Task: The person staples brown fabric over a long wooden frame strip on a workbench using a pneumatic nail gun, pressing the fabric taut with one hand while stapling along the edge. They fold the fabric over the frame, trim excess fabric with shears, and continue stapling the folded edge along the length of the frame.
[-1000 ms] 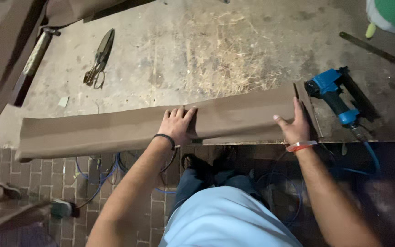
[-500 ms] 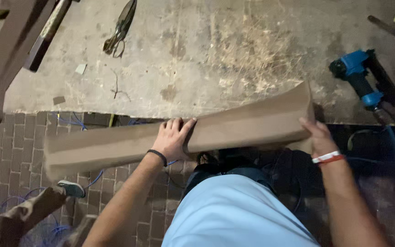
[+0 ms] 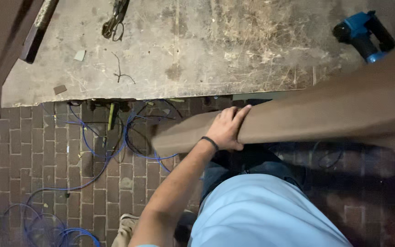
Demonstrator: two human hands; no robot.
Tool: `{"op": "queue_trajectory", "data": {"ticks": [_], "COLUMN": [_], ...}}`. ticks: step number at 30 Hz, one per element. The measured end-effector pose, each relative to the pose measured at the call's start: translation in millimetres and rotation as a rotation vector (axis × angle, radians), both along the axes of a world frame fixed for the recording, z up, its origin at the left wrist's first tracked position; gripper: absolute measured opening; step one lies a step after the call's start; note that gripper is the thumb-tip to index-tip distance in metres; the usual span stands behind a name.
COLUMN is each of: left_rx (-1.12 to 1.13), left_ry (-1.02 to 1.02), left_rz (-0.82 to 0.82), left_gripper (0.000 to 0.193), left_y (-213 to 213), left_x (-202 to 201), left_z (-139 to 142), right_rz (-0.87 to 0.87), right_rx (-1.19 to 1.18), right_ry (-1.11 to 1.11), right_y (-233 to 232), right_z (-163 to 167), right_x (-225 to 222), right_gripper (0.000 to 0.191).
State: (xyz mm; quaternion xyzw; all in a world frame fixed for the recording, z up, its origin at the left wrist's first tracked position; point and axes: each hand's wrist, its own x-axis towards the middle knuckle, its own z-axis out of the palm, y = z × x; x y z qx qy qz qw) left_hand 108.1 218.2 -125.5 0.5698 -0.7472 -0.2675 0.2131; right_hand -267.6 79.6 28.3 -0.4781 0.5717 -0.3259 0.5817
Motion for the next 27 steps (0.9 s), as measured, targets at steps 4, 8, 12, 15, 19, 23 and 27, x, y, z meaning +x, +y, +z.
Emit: {"op": "queue_trajectory", "data": {"ticks": [4, 8, 12, 15, 19, 23, 27], "left_rx": [-0.024, 0.031, 0.208, 0.210, 0.023, 0.010, -0.158], "left_ry": [0.060, 0.132, 0.181, 0.211, 0.389, 1.194, 1.611], "left_rz": [0.006, 0.079, 0.268, 0.405, 0.568, 0.679, 0.616], "left_gripper": [0.135, 0.137, 0.136, 0.129, 0.111, 0.098, 0.080], "left_y": [-25.9, -49.6, -56.1, -51.0, -37.8, -36.9, -17.8], "left_x": [-40.2, -64.1, -75.9, -82.0, -100.6, -111.9, -105.7], "left_z": [-11.4, -34.7, -70.9, -95.1, -108.0, -81.4, -12.8], "right_rz": [0.044, 0.166, 0.359, 0.403, 0.515, 0.636, 0.826], "right_rx": [-0.017, -0.023, -0.046, -0.023, -0.178, -0.169, 0.084], "right_ry": [0.028, 0.066, 0.116, 0.071, 0.042, 0.051, -0.090], "right_y": [-5.3, -33.9, -41.5, -23.8, -10.7, -14.5, -3.8], "right_z": [8.6, 16.4, 2.9, -17.2, -34.7, -37.6, -36.9], "right_x": [-11.3, -24.8, 0.1, 47.2, 108.4, 132.7, 150.8], "right_gripper": [0.058, 0.057, 0.056, 0.053, 0.047, 0.054, 0.065]}}
